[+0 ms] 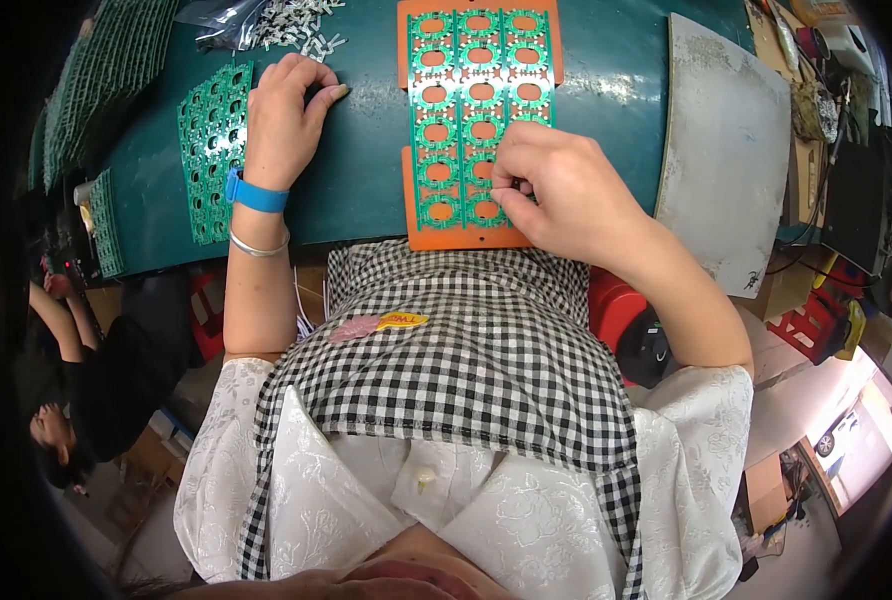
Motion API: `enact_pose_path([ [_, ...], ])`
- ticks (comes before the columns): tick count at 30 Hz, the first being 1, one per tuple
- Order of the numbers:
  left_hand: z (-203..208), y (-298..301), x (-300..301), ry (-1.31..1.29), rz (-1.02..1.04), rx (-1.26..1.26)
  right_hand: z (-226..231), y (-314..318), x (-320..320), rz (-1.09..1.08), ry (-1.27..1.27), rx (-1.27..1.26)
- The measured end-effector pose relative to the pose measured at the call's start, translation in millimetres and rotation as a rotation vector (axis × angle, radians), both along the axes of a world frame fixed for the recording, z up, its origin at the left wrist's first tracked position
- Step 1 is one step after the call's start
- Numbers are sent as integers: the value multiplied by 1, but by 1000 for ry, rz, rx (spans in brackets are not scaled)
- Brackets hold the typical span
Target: The person inserts small electronic components into a circuit board template by hand.
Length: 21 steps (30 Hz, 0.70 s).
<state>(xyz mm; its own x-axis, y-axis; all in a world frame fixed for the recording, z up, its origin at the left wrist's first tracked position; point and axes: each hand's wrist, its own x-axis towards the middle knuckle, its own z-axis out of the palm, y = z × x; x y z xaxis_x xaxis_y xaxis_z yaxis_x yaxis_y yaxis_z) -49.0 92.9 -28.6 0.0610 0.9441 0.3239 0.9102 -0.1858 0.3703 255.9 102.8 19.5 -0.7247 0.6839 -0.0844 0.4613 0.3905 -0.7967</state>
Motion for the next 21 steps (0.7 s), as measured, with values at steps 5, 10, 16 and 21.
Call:
enact_pose_path([
  [5, 2, -1, 3, -74, -44, 52, -3, -2, 0, 7, 30, 85],
  [10, 14, -5, 12, -256, 64, -91, -3, -1, 0, 11, 27, 85],
  [16, 19, -9, 17, -301, 69, -92, -3, 0, -1, 64, 18, 147],
  [21, 31, -15, 33, -416, 57, -82, -7, -7, -6, 130, 25, 376],
])
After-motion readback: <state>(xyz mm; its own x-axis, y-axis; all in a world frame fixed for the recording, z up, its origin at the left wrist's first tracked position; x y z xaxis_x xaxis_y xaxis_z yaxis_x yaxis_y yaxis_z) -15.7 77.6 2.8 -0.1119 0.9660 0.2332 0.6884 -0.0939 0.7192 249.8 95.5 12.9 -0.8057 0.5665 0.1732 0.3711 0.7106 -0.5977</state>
